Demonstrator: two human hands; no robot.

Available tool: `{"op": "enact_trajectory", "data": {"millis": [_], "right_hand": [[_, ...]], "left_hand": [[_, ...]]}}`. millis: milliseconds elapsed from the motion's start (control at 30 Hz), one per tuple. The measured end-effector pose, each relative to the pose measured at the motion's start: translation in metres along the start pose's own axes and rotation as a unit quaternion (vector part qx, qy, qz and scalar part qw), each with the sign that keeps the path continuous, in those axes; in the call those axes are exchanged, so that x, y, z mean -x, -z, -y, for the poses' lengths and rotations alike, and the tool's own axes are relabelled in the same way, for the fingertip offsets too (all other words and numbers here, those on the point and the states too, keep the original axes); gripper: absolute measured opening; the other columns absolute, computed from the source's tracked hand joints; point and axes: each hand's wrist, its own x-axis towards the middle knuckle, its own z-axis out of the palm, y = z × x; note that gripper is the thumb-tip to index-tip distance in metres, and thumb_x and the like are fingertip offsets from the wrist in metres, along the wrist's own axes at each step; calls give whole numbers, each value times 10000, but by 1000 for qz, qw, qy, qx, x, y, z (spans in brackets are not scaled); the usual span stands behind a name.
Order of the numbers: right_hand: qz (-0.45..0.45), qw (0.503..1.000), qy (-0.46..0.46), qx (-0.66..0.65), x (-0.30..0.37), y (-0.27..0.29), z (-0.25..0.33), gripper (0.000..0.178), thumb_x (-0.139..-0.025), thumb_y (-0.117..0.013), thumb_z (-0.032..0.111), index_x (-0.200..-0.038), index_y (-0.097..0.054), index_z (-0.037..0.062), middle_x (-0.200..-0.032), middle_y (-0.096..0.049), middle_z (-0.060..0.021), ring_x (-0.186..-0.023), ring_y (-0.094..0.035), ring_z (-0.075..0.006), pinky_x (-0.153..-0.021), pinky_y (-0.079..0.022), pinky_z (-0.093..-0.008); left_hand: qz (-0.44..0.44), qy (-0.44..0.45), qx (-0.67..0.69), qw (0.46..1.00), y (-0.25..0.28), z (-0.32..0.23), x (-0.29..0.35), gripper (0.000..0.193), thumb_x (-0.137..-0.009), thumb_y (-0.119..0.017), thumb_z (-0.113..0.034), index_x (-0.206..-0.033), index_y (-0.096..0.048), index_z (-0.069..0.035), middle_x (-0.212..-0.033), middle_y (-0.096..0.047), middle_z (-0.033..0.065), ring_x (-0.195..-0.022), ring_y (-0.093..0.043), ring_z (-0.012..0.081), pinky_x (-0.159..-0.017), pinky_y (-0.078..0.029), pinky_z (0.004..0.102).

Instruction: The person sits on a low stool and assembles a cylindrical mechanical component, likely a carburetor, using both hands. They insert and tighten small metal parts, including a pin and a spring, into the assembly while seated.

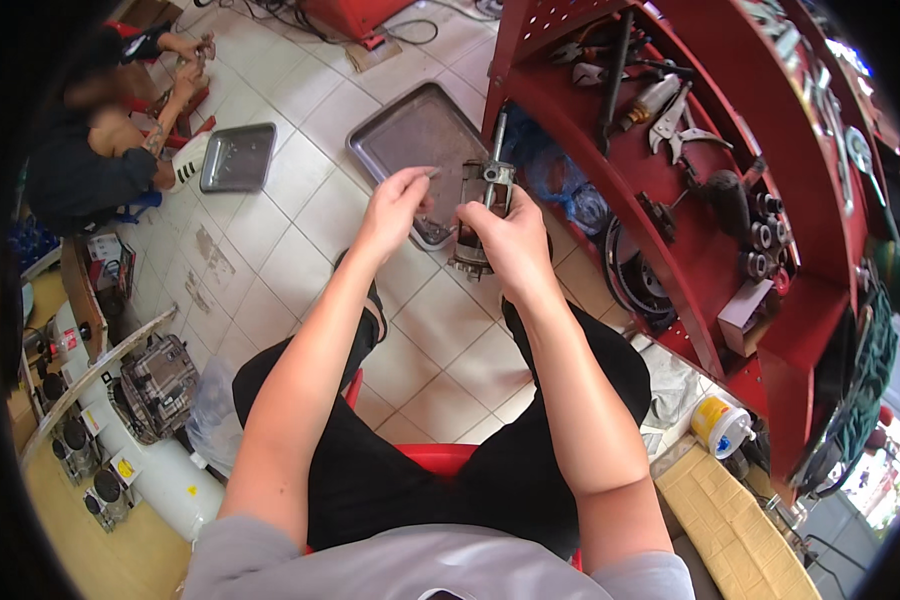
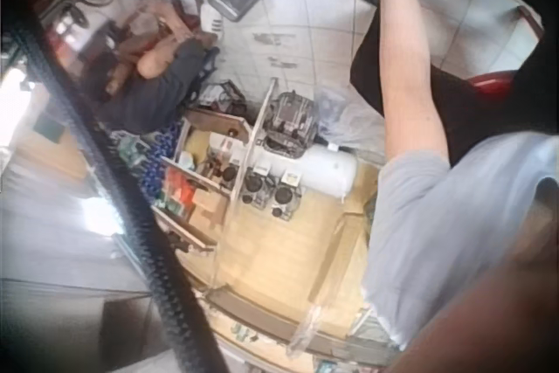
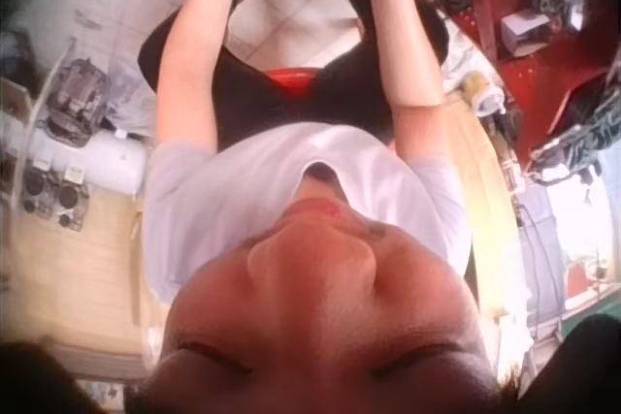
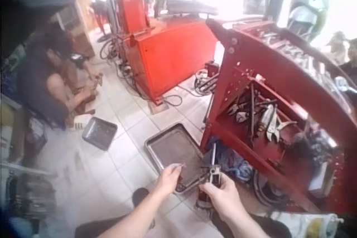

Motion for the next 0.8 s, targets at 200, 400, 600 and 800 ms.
{"op": "enact_trajectory", "data": {"millis": [200,400,600,800], "right_hand": [[26,997,-22,-65,11,-15,7,293,-788,-747,202,-931,-571,16,-780,-631,-49,-674,-598,-113,-629,-487,-254],[59,998,-34,15,18,-25,-7,363,-789,-751,275,-962,-581,6,-796,-630,-43,-690,-587,-93,-610,-474,-238],[63,997,-44,29,15,-22,-3,360,-800,-732,258,-993,-572,0,-818,-634,-42,-699,-586,-91,-621,-476,-245],[87,995,-36,-33,11,-9,-6,351,-798,-736,234,-997,-561,4,-826,-625,-35,-692,-574,-91,-618,-466,-246]], "left_hand": [[-68,-109,-3,992,3,-46,93,244,-828,-686,0,-1063,-622,5,-899,-640,38,-802,-601,85,-729,-491,219],[-68,-193,-86,975,9,-50,95,156,-734,-762,-7,-864,-675,2,-797,-686,52,-726,-643,116,-693,-514,251],[-38,-202,-104,973,15,-69,87,135,-704,-779,-3,-807,-692,1,-752,-686,54,-709,-654,127,-687,-518,253],[-24,-224,-120,967,22,-60,81,125,-699,-789,-28,-774,-696,7,-759,-692,79,-686,-656,146,-643,-512,266]]}}
